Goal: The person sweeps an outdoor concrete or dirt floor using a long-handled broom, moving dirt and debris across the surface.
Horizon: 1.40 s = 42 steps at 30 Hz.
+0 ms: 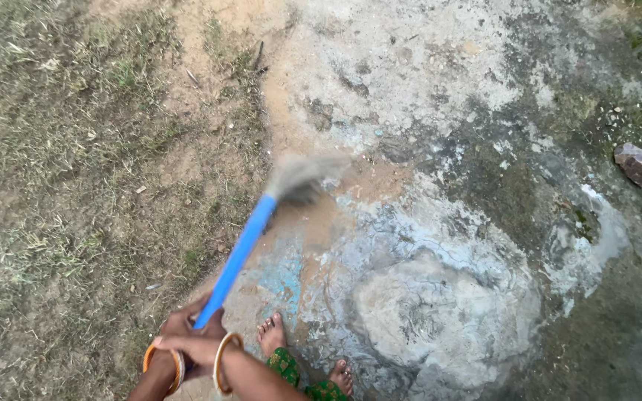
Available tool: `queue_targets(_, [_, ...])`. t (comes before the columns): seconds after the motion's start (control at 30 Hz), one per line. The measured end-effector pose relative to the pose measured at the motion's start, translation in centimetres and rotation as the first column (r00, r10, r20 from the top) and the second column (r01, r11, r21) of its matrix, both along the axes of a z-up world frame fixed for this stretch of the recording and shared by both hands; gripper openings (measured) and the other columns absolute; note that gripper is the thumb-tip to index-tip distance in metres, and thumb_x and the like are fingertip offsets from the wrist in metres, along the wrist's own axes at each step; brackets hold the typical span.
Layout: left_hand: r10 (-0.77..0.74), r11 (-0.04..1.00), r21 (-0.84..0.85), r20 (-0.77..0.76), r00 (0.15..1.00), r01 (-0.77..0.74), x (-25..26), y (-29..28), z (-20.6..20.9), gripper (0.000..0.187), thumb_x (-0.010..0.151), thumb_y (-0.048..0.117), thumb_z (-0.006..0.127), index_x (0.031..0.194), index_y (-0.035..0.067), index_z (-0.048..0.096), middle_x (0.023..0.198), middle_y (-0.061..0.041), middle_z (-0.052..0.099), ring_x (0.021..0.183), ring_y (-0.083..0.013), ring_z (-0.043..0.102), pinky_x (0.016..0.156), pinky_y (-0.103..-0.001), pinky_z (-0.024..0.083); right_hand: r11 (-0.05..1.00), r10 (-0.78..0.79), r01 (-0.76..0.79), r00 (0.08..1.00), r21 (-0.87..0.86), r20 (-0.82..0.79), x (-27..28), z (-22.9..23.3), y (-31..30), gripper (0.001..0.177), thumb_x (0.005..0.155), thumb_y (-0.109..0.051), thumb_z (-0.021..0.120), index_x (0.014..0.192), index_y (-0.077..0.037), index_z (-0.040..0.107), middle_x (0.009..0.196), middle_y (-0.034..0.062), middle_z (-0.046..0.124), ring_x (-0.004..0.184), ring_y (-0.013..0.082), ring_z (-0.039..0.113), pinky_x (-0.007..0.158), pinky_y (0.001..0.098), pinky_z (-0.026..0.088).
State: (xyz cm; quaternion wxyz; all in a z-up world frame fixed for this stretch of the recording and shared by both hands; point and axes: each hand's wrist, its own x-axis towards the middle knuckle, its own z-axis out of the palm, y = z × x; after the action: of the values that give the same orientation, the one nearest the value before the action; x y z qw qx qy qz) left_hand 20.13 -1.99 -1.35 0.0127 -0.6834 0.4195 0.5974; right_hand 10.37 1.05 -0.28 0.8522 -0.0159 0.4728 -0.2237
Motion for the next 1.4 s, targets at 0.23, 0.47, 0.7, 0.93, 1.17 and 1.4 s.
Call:
queue_targets(0.23, [0.117, 0.984, -0.139, 0.054, 0.992, -0.108, -3.8, -4.2, 4.9, 0.052, 0.098, 0.029, 0.072, 0.146, 0.015, 0.061, 0.09, -0.01, 0.068, 0.073, -0.0141, 0.058, 0.065, -0.031, 0.049, 0.961, 0.002, -0.039, 0.991, -0.275, -0.133, -3.5, 4.2, -4.2, 0.084, 0.083, -0.027, 0.082, 0.141, -0.003, 0.028, 0.112, 0.0181, 0.065, 0.088, 0.0325, 0.073, 0.071, 0.0483, 0.065])
queue_targets(0.47, [0.021, 0.971, -0.209, -0.4, 0.916, -0.113, -0.3, -0.8, 5.5, 0.079, 0.082, 0.007, 0.075, 0.154, 0.018, 0.045, 0.097, 0.0, 0.068, 0.077, -0.0075, 0.058, 0.065, -0.026, 0.053, 0.939, -0.108, -0.068, 0.873, -0.337, -0.476, -0.2, 7.3, 0.7, 0.111, 0.095, -0.04, 0.08, 0.156, -0.001, -0.004, 0.126, 0.0234, 0.065, 0.107, 0.0334, 0.073, 0.082, 0.0447, 0.065])
queue_targets(0.7, [-0.048, 0.994, 0.081, -0.313, 0.949, 0.077, 1.2, -0.2, 7.4, 0.07, 0.085, 0.006, 0.07, 0.152, 0.016, 0.052, 0.108, -0.002, 0.076, 0.081, -0.0101, 0.062, 0.069, -0.029, 0.056, 0.972, -0.191, 0.214, 0.96, 0.098, -0.206, 2.1, 7.1, 2.5, 0.126, 0.09, -0.04, 0.071, 0.149, -0.024, -0.039, 0.151, 0.0071, 0.043, 0.125, 0.0333, 0.062, 0.084, 0.0517, 0.063])
queue_targets(0.93, [-0.085, 0.975, -0.21, -0.079, 0.993, 0.067, -1.0, 1.9, 6.8, 0.071, 0.081, 0.004, 0.074, 0.148, 0.015, 0.05, 0.1, -0.005, 0.075, 0.083, -0.0092, 0.066, 0.073, -0.026, 0.055, 0.997, 0.076, -0.077, 0.992, -0.007, -0.1, -2.1, 4.2, 1.5, 0.115, 0.091, -0.045, 0.075, 0.159, -0.01, -0.011, 0.14, 0.0241, 0.056, 0.104, 0.0359, 0.071, 0.075, 0.0505, 0.066])
queue_targets(1.17, [0.143, 0.886, -0.409, -0.203, 0.969, -0.217, -4.2, 2.2, 5.9, 0.06, 0.094, 0.015, 0.06, 0.153, 0.014, 0.049, 0.082, 0.001, 0.06, 0.065, -0.009, 0.049, 0.053, -0.028, 0.046, 0.834, -0.037, -0.152, 0.944, -0.53, -0.329, -4.2, 3.5, 1.9, 0.118, 0.099, -0.048, 0.075, 0.164, -0.002, -0.012, 0.15, 0.0267, 0.056, 0.131, 0.0309, 0.062, 0.103, 0.0342, 0.052])
queue_targets(1.4, [0.366, 0.93, 0.114, -0.396, 0.842, -0.351, -4.5, 1.6, 10.9, 0.056, 0.093, 0.013, 0.06, 0.148, 0.02, 0.054, 0.089, -0.004, 0.065, 0.069, -0.0136, 0.058, 0.061, -0.033, 0.054, 0.97, 0.002, -0.11, 0.895, -0.217, -0.445, -3.9, 8.6, 2.7, 0.124, 0.088, -0.052, 0.067, 0.156, -0.005, -0.025, 0.137, 0.026, 0.059, 0.114, 0.0333, 0.069, 0.085, 0.0379, 0.061])
